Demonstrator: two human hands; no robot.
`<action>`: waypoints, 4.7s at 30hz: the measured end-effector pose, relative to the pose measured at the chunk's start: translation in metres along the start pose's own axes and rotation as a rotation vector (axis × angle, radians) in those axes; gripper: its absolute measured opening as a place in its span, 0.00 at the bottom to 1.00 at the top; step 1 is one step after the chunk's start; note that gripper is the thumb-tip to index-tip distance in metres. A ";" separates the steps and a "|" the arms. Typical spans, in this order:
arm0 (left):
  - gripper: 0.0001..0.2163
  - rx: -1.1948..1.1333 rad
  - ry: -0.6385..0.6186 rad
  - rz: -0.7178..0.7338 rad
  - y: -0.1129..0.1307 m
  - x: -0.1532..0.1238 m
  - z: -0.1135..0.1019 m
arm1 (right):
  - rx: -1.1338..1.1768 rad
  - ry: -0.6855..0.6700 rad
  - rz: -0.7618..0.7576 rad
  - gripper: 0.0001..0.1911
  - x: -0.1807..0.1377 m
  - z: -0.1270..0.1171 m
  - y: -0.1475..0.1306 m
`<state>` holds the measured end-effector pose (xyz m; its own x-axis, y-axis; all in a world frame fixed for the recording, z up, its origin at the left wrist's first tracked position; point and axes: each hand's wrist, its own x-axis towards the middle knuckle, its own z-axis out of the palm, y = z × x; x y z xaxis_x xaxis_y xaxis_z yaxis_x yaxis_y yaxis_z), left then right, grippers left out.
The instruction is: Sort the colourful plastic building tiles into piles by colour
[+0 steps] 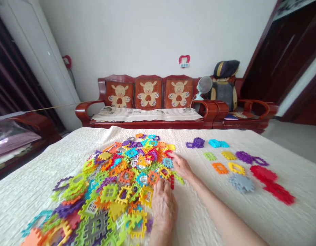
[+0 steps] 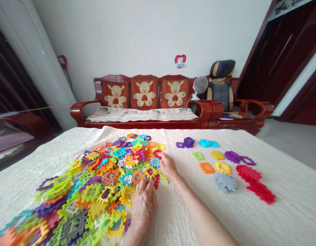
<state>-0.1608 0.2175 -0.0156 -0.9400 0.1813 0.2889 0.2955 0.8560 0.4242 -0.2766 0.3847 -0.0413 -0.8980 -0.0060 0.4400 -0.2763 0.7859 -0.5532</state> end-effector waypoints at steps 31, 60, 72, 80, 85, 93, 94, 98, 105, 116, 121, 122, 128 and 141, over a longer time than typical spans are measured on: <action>0.23 0.148 -0.105 -0.068 -0.011 0.006 -0.014 | 0.107 -0.101 -0.186 0.19 -0.012 -0.017 -0.022; 0.21 0.106 -0.070 -0.048 -0.016 0.010 -0.013 | 0.172 -0.120 -0.070 0.23 -0.011 -0.028 -0.014; 0.19 0.099 -0.061 -0.043 -0.018 0.010 -0.010 | 0.167 -0.100 -0.061 0.25 -0.010 -0.027 -0.010; 0.21 0.105 -0.053 -0.053 -0.018 0.010 -0.009 | 0.203 -0.073 -0.104 0.28 -0.010 -0.026 -0.008; 0.21 0.122 -0.069 -0.037 -0.017 0.011 -0.010 | 0.200 -0.055 -0.120 0.29 -0.008 -0.022 -0.002; 0.21 0.254 -0.035 0.046 -0.023 0.012 -0.006 | 0.313 0.050 0.152 0.16 -0.009 -0.013 -0.004; 0.21 0.266 -0.026 0.060 -0.024 0.011 -0.005 | 0.352 0.061 0.216 0.13 -0.011 -0.014 -0.006; 0.20 0.291 0.007 0.101 -0.027 0.011 -0.003 | 0.467 0.129 0.329 0.09 -0.018 -0.022 -0.013; 0.19 0.249 0.018 0.067 -0.023 0.009 -0.007 | 0.488 0.164 0.400 0.09 -0.024 -0.023 -0.016; 0.17 0.105 0.102 0.029 -0.019 0.010 -0.006 | -0.030 0.117 0.044 0.11 -0.026 -0.009 -0.019; 0.16 0.017 0.132 0.002 -0.020 0.012 -0.004 | -0.051 0.099 0.036 0.09 -0.013 -0.006 -0.026; 0.16 -0.003 0.153 -0.006 -0.022 0.012 -0.003 | -0.040 0.119 0.011 0.09 -0.008 -0.004 -0.030; 0.19 -0.186 0.385 -0.139 -0.030 0.019 0.010 | 0.047 -0.021 -0.229 0.21 0.024 0.024 -0.071; 0.22 -0.204 0.491 -0.277 -0.044 0.025 0.001 | 0.070 -0.250 -0.311 0.18 -0.001 0.015 -0.081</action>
<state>-0.1971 0.1851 -0.0276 -0.8123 -0.3221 0.4862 0.1231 0.7202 0.6828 -0.2580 0.3116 -0.0075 -0.8212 -0.3937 0.4131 -0.5627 0.6788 -0.4718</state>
